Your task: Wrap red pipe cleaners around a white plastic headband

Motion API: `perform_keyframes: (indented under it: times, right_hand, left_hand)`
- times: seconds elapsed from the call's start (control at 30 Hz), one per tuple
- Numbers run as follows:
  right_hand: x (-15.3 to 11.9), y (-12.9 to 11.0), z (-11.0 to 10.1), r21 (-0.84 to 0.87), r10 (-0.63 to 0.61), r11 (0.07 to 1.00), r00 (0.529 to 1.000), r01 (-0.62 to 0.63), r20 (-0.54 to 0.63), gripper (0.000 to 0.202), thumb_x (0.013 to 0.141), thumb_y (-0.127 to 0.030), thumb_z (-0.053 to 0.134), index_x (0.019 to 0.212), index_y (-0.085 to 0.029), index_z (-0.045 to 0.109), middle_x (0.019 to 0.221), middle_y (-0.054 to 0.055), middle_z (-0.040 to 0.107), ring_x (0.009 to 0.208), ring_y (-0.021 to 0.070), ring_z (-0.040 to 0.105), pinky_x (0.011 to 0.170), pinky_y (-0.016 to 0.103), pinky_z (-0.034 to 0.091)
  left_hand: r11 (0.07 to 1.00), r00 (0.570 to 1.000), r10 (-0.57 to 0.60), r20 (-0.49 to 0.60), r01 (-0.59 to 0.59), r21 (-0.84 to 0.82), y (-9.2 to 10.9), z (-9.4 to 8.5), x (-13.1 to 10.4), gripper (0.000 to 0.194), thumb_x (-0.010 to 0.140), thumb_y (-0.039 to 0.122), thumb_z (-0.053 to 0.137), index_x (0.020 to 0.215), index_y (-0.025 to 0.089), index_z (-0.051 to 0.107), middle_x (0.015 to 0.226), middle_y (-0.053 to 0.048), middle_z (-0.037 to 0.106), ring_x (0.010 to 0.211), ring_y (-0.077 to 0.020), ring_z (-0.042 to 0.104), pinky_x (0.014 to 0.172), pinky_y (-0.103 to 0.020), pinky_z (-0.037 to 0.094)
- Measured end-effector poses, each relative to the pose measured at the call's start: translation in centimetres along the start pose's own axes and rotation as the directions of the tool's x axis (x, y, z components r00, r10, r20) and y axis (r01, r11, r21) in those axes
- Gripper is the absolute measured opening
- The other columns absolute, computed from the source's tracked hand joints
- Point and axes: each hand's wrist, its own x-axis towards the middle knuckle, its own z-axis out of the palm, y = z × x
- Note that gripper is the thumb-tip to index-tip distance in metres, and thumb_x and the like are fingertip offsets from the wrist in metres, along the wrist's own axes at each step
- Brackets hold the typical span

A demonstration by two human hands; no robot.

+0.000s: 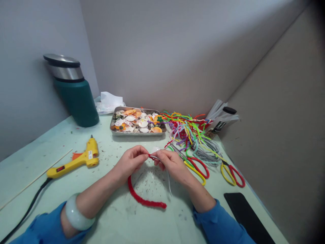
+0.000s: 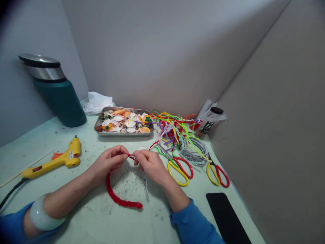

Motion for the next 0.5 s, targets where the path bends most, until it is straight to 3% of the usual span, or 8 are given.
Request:
perform_keyframes:
  times: [0.13,0.23,0.4,0.5]
  right_hand:
    - [0.0,0.1,0.1,0.060,0.014,0.998,1.000,-0.014,0.004,0.049,0.091,-0.048,0.039,0.074,-0.012,0.066,0.061,0.001,0.055,0.050,0.0087,0.044,0.051,0.022,0.035]
    - [0.0,-0.1,0.0,0.058,-0.012,0.998,1.000,0.013,-0.027,0.045,0.093,-0.045,0.036,0.086,-0.013,0.067,0.067,0.002,0.058,0.054,0.0097,0.048,0.053,0.023,0.038]
    - [0.2,0.4,-0.2,-0.059,-0.112,0.993,0.983,0.104,-0.145,0.031,0.092,-0.033,0.041,0.104,-0.019,0.065,0.098,0.006,0.066,0.083,0.0153,0.059,0.076,0.028,0.045]
    - [0.4,1.4,-0.4,-0.117,-0.124,0.987,0.981,0.107,-0.148,0.031,0.088,-0.025,0.045,0.115,-0.022,0.061,0.112,0.007,0.063,0.098,0.0179,0.059,0.086,0.032,0.044]
  left_hand:
    - [0.999,1.000,0.028,-0.004,-0.028,-0.019,0.1,0.0,-0.1,0.015,0.076,0.028,0.060,0.081,0.016,0.054,0.052,0.008,0.037,0.041,-0.0033,0.023,0.037,-0.018,0.015]
    - [0.998,0.999,0.054,0.004,-0.054,-0.024,0.1,-0.1,-0.1,0.017,0.077,0.028,0.060,0.088,0.016,0.058,0.054,0.008,0.037,0.042,-0.0033,0.022,0.038,-0.018,0.015]
    - [0.997,0.996,0.077,0.036,-0.076,-0.029,0.2,-0.4,-0.3,0.013,0.077,0.026,0.060,0.083,0.015,0.061,0.048,0.008,0.032,0.042,-0.0039,0.022,0.039,-0.018,0.014]
    - [0.995,0.994,0.089,0.066,-0.086,-0.047,0.2,-0.5,-0.3,0.013,0.076,0.027,0.061,0.082,0.015,0.061,0.048,0.008,0.033,0.042,-0.0039,0.022,0.039,-0.019,0.015]
